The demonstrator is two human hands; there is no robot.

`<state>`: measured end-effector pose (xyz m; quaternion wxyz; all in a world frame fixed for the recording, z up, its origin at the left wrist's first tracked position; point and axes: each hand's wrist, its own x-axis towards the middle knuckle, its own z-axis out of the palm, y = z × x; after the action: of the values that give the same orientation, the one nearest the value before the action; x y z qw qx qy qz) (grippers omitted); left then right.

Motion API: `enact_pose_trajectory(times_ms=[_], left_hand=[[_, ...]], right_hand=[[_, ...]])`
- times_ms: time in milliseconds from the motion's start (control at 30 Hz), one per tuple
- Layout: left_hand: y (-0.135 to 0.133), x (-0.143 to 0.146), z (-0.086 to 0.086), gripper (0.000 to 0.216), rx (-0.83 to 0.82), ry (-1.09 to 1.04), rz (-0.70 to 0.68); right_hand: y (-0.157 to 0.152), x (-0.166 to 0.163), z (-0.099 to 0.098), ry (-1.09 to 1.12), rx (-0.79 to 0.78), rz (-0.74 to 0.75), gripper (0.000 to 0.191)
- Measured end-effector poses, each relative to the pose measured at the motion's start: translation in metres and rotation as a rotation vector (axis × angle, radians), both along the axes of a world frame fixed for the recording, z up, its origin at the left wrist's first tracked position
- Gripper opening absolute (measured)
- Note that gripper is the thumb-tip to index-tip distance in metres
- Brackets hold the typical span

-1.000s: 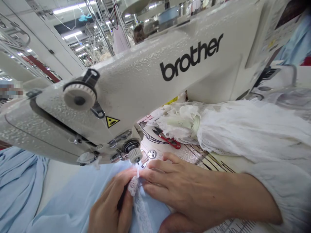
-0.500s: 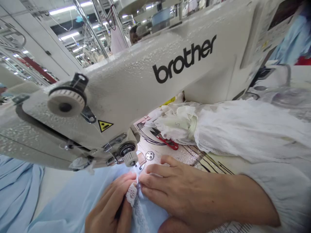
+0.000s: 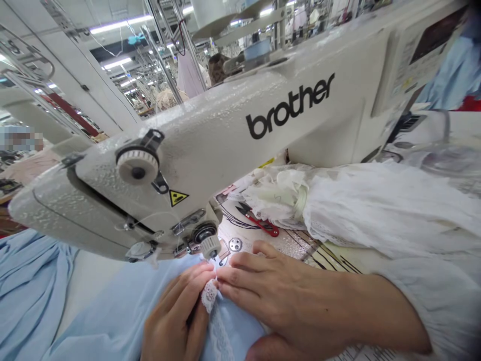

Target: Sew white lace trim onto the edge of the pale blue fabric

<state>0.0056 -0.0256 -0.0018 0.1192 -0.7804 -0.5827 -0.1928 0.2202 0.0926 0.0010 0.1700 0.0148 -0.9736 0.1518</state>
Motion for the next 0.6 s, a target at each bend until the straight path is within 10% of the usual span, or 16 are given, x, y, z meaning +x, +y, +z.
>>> enact_pose_trajectory(times_ms=[600], left_hand=[[-0.0066,0.0023,0.0004,0.024,-0.011,-0.025,0.0]], right_hand=[[-0.0006,-0.0002,-0.0022,-0.006,0.025,-0.008,0.063]])
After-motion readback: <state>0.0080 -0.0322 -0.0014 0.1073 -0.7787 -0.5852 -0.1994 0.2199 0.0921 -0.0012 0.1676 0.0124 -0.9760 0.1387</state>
